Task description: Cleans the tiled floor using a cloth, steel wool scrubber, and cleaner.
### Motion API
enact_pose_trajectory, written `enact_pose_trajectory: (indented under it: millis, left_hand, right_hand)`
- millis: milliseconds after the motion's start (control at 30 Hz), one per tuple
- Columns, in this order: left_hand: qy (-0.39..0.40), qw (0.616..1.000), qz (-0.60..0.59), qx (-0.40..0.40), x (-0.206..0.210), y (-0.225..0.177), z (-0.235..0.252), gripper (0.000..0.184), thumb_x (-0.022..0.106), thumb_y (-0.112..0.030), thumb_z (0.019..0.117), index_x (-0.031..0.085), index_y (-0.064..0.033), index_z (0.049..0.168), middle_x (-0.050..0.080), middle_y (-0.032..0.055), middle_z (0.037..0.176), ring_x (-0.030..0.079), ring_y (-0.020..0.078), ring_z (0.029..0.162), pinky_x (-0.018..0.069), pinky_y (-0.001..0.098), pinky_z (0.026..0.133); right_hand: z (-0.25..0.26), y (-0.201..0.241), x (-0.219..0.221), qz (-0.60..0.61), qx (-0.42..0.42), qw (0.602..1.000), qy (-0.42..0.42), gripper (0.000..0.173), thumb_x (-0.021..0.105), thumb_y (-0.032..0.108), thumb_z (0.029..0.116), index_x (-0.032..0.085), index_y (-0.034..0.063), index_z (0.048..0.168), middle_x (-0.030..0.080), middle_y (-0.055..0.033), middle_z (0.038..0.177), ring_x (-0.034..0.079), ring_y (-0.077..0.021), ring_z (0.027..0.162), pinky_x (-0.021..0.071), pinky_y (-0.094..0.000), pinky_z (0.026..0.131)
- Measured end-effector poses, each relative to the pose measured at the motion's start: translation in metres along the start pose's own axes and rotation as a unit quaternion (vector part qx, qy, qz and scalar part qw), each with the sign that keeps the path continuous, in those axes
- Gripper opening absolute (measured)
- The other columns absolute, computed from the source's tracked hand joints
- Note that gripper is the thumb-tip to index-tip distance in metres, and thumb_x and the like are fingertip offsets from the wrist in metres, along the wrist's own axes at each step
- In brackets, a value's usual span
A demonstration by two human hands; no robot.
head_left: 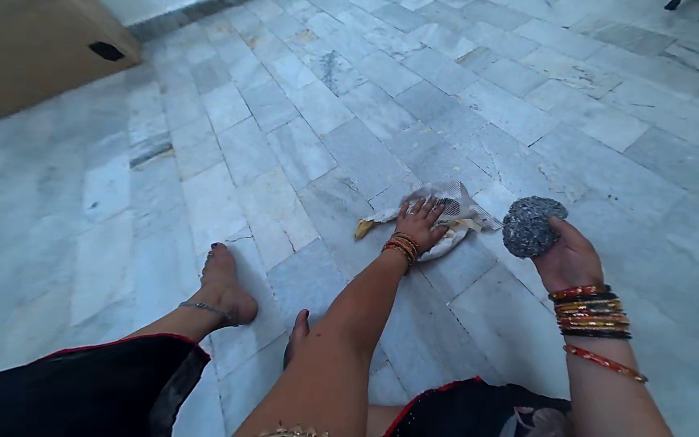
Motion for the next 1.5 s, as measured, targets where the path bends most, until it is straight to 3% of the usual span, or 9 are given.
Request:
enact_pose_trajectory:
  millis: [167,333,533,667,800,933,1167,1300,1500]
  left_hand:
    - [-0.060,0.997,-0.005,-0.045,0.026,-0.016,-0.064,0.067,0.043,-0.059,0.1041,0.037,-0.0247,0.161,0.025,0.0067,0.171,0.016,0.0332,0.159,0.0066,0.0668,0.124]
    - [0.016,0.997,0.007,-0.069,0.051,-0.035,-0.133,0.069,0.034,-0.064,0.1033,0.033,-0.0279,0.163,0.019,0.0024,0.173,0.010,0.0277,0.160,0.0020,0.0645,0.125]
    - [-0.031,0.998,-0.051,-0.027,0.035,-0.033,-0.142,0.072,0.057,-0.056,0.0937,0.054,-0.0119,0.151,0.039,0.0208,0.162,0.028,0.0473,0.152,0.0113,0.0722,0.121]
    - [-0.034,0.985,-0.161,0.052,-0.006,-0.045,-0.129,0.043,0.054,-0.023,0.1036,0.063,0.0100,0.130,0.054,0.0352,0.142,0.049,0.0510,0.137,0.0373,0.0608,0.116]
    - [-0.178,0.913,-0.248,0.269,-0.074,-0.135,-0.121,0.033,0.045,-0.008,0.1055,0.061,0.0205,0.111,0.064,0.0358,0.121,0.062,0.0264,0.123,0.0481,0.0315,0.106]
    - [-0.142,0.841,-0.253,0.457,-0.106,-0.292,-0.131,0.031,0.050,-0.021,0.1052,0.069,0.0030,0.109,0.072,0.0167,0.111,0.066,0.0139,0.110,0.0534,0.0314,0.096]
    - [0.074,0.777,-0.115,0.615,-0.017,-0.525,-0.184,0.060,0.073,-0.019,0.0919,0.057,-0.0233,0.149,0.038,0.0089,0.165,0.068,0.0317,0.115,0.0582,0.0515,0.086]
    - [0.208,0.754,0.001,0.622,0.048,-0.567,-0.186,0.063,0.058,-0.022,0.1043,0.034,-0.0318,0.162,0.021,-0.0061,0.172,0.050,0.0330,0.140,0.0481,0.0577,0.101]
    - [0.094,0.771,-0.066,0.626,0.051,-0.553,-0.170,0.033,0.057,-0.023,0.1054,0.064,-0.0111,0.136,0.057,0.0094,0.147,0.065,0.0329,0.116,0.0561,0.0462,0.092]
  right_hand:
    - [0.006,0.002,-0.006,0.003,-0.008,1.000,-0.015,0.022,0.047,0.021,0.1064,0.057,0.0119,0.123,0.065,-0.0049,0.117,0.065,-0.0166,0.107,0.0558,-0.0394,0.089]
    - [0.004,0.003,0.000,-0.015,-0.013,1.000,-0.019,0.025,0.047,0.021,0.1058,0.056,0.0089,0.125,0.066,-0.0065,0.113,0.066,-0.0163,0.102,0.0566,-0.0389,0.086]
    - [-0.002,0.003,0.007,-0.099,-0.039,0.994,0.001,0.031,0.052,0.019,0.1049,0.058,-0.0012,0.128,0.067,-0.0151,0.110,0.066,-0.0201,0.096,0.0563,-0.0411,0.084]
    - [-0.010,0.007,0.005,-0.136,-0.053,0.989,0.019,0.037,0.055,0.026,0.1049,0.060,0.0008,0.131,0.068,-0.0224,0.117,0.066,-0.0310,0.102,0.0542,-0.0504,0.088]
    - [-0.008,0.024,0.011,-0.068,0.017,0.997,0.028,0.037,0.056,0.016,0.1060,0.058,-0.0072,0.134,0.063,-0.0293,0.129,0.061,-0.0357,0.120,0.0463,-0.0521,0.105]
    - [-0.015,0.029,0.015,-0.025,0.048,0.998,0.016,0.038,0.057,0.012,0.1049,0.056,-0.0074,0.137,0.060,-0.0275,0.134,0.059,-0.0304,0.121,0.0449,-0.0458,0.105]
    - [-0.006,0.022,0.018,-0.059,0.024,0.996,0.055,0.036,0.055,0.018,0.1067,0.058,-0.0060,0.133,0.063,-0.0275,0.127,0.061,-0.0320,0.117,0.0479,-0.0489,0.101]
    - [0.000,0.011,0.015,-0.051,0.014,0.997,0.053,0.036,0.056,0.023,0.1048,0.059,-0.0027,0.130,0.066,-0.0224,0.120,0.063,-0.0289,0.109,0.0504,-0.0496,0.096]
    - [0.000,-0.007,0.017,-0.041,0.035,0.998,0.044,0.032,0.056,0.021,0.1048,0.060,-0.0014,0.127,0.066,-0.0184,0.116,0.063,-0.0243,0.105,0.0506,-0.0458,0.093]
Point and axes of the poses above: each hand's wrist, its own z-axis towards the middle knuckle, its own x-axis out of the palm, y = z × x, the point moved 8 cm from there along z, towards the middle knuckle
